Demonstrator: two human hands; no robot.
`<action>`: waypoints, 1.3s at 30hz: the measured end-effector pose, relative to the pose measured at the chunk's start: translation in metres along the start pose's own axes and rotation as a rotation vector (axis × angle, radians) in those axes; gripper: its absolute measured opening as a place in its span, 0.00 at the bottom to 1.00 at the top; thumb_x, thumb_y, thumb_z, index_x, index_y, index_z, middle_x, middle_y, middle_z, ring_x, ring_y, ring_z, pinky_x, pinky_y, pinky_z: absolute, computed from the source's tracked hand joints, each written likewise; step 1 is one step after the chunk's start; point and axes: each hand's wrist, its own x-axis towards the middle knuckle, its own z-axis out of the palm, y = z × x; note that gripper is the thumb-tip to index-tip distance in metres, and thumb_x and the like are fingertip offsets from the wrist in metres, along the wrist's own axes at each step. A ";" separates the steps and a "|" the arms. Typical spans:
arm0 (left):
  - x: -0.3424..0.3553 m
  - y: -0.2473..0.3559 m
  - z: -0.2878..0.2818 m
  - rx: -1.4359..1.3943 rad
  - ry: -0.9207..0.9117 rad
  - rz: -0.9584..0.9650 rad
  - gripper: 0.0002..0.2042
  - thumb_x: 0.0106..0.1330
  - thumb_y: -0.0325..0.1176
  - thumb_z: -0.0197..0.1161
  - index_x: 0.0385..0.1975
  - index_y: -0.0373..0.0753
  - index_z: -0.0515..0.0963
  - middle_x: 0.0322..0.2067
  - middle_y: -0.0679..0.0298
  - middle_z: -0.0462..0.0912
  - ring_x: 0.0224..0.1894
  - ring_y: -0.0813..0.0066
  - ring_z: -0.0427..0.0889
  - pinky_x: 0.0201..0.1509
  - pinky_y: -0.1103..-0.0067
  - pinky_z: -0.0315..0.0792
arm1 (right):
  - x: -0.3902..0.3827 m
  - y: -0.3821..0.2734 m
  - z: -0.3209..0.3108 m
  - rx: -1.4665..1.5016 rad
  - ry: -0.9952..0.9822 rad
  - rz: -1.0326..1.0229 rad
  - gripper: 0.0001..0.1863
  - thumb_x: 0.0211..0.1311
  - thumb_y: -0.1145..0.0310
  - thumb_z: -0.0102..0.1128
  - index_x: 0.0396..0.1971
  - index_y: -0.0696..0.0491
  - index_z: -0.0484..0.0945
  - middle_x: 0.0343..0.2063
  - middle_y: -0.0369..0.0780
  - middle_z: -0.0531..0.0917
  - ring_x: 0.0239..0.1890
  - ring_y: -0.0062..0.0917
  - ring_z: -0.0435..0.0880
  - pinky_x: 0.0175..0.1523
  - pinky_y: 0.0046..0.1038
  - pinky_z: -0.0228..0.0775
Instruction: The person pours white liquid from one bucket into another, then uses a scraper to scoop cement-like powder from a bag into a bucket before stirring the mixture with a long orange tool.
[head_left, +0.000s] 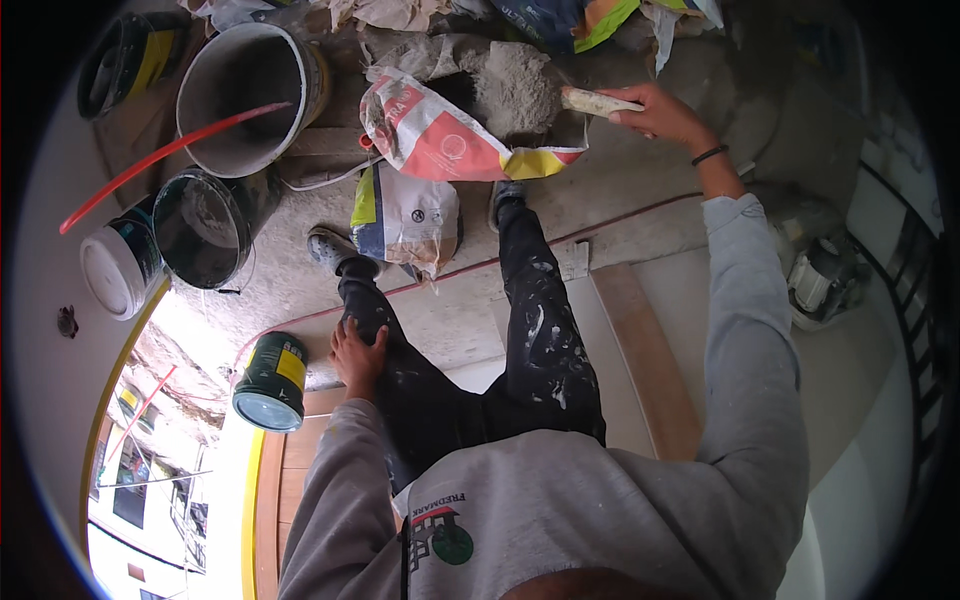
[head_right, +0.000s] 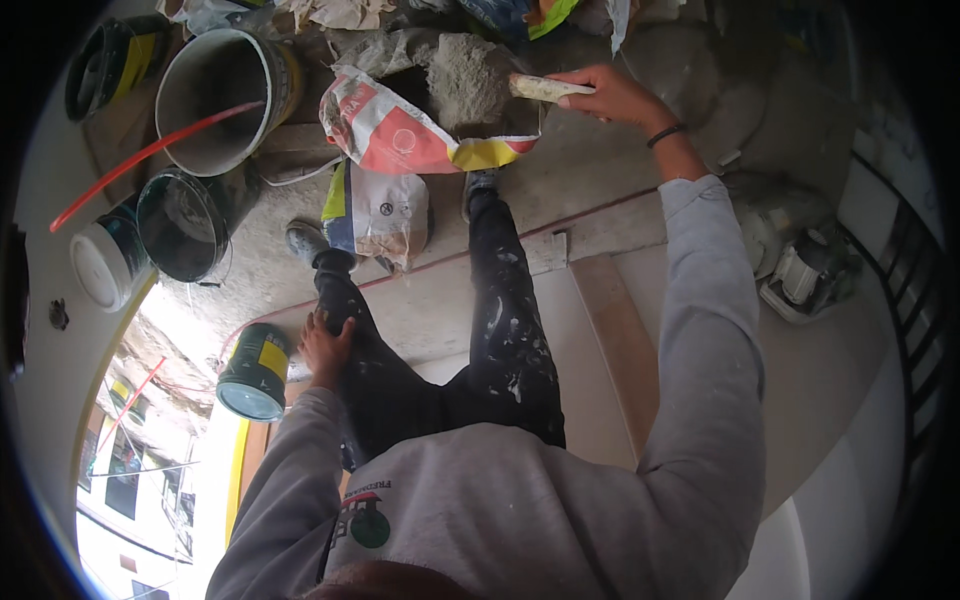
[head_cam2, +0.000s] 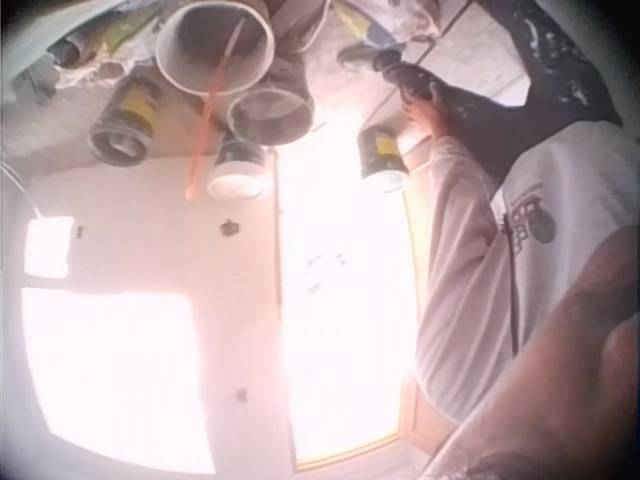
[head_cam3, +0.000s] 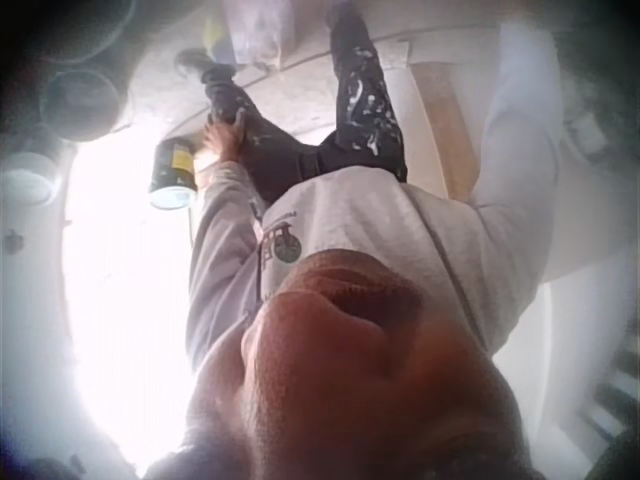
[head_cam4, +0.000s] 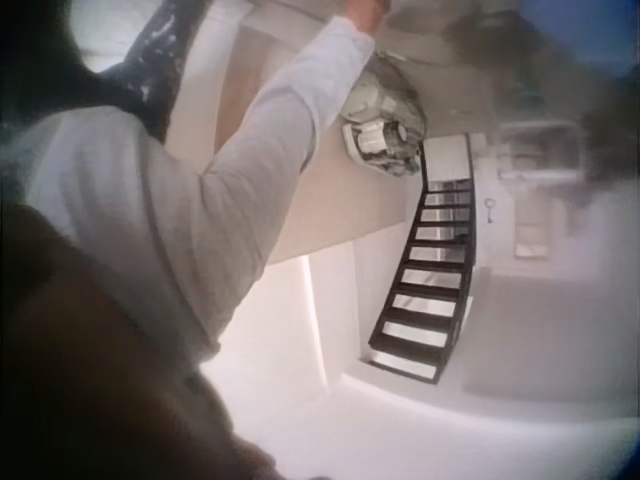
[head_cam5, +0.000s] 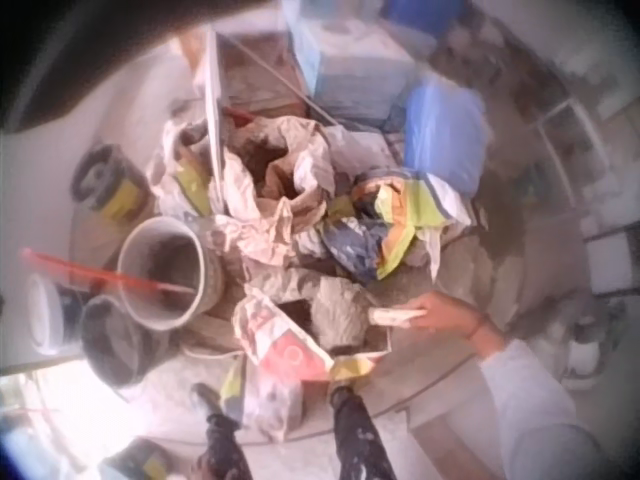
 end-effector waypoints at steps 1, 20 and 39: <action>0.000 -0.001 -0.001 -0.001 -0.003 0.001 0.38 0.58 0.61 0.62 0.64 0.42 0.66 0.66 0.55 0.64 0.70 0.56 0.59 0.67 0.56 0.57 | -0.004 -0.007 -0.002 0.002 0.013 -0.017 0.25 0.62 0.63 0.64 0.61 0.42 0.75 0.19 0.26 0.72 0.17 0.09 0.63 0.21 0.16 0.58; -0.003 -0.087 -0.001 -0.377 0.026 -0.052 0.41 0.57 0.61 0.61 0.67 0.41 0.64 0.68 0.53 0.63 0.70 0.56 0.59 0.67 0.57 0.58 | 0.034 -0.293 0.156 -0.031 -0.118 -0.181 0.25 0.63 0.70 0.63 0.61 0.55 0.73 0.24 0.25 0.75 0.20 0.06 0.64 0.23 0.13 0.56; 0.006 -0.165 0.005 -0.678 -0.009 -0.099 0.42 0.59 0.61 0.60 0.69 0.42 0.61 0.70 0.56 0.59 0.71 0.55 0.57 0.67 0.58 0.57 | 0.321 -0.410 0.564 -0.300 0.008 0.053 0.19 0.56 0.58 0.64 0.43 0.55 0.84 0.24 0.42 0.83 0.18 0.25 0.80 0.24 0.28 0.69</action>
